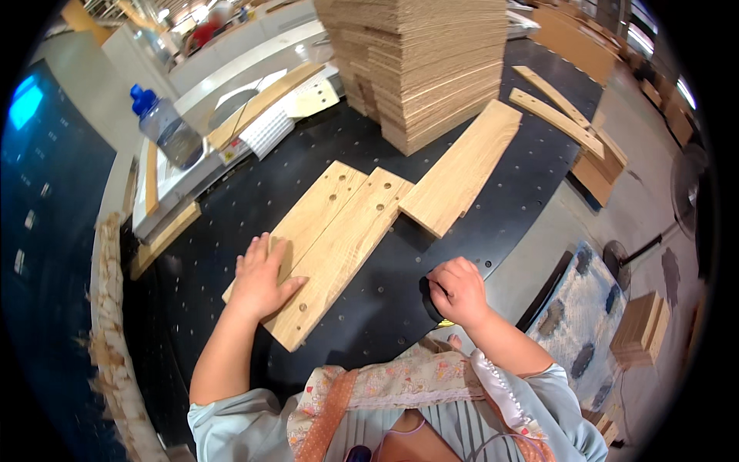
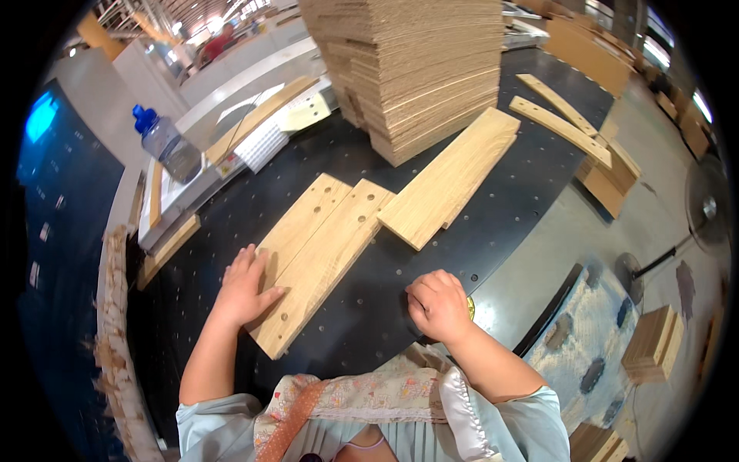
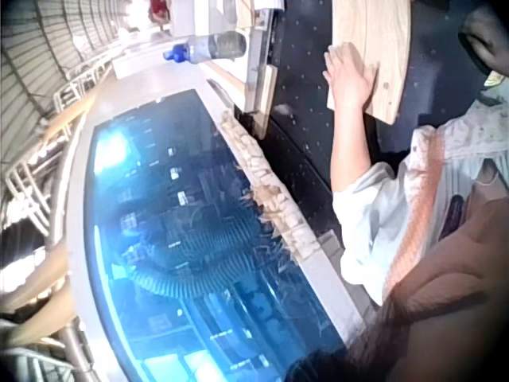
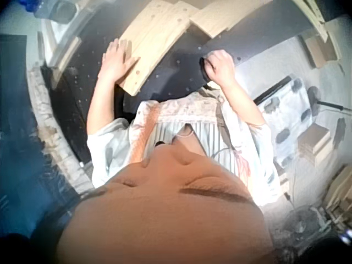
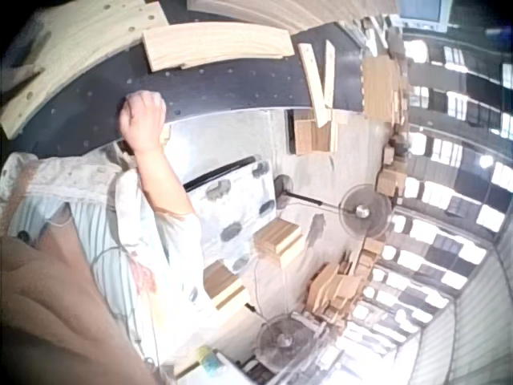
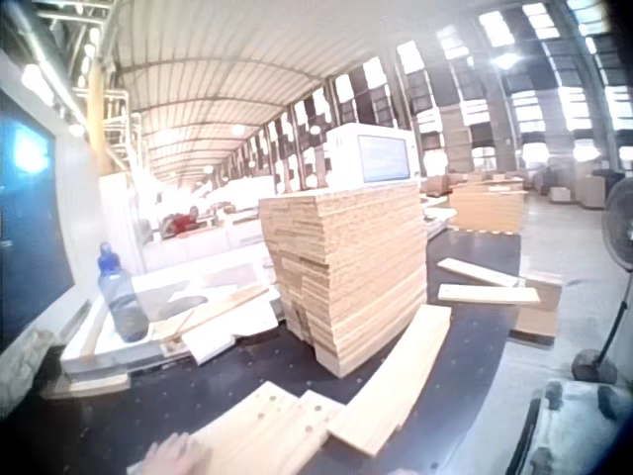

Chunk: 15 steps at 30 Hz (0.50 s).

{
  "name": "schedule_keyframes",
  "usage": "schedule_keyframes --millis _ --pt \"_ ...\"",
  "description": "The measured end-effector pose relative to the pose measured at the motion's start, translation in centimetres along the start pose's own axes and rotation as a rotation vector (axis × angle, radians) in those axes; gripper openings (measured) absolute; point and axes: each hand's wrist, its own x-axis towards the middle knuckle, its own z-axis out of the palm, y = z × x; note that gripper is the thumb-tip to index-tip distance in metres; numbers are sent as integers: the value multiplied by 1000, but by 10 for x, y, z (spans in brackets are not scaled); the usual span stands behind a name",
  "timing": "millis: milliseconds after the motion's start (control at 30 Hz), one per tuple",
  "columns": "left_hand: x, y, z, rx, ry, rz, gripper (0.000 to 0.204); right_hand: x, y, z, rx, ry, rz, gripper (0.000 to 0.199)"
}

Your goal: The person picks up, turns over, and stacks wooden furniture panels, using a small pick tool to clear sawdust from pre-drilled holes and checking the panels against each other for alignment before placing them into stacks on a table and a pallet.

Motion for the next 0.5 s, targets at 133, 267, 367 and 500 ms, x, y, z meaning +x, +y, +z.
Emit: schedule_keyframes --millis 133,267,367,500 --pt "-33 36 34 4 -68 51 81 -1 2 3 51 -35 -99 13" --pt "-40 45 52 12 97 27 80 0 2 -5 82 -131 -174 16" --pt "-41 44 58 6 205 52 72 2 4 -8 115 -197 -228 17" --pt "-46 48 61 -41 257 -13 66 2 9 -12 150 -238 -266 19"
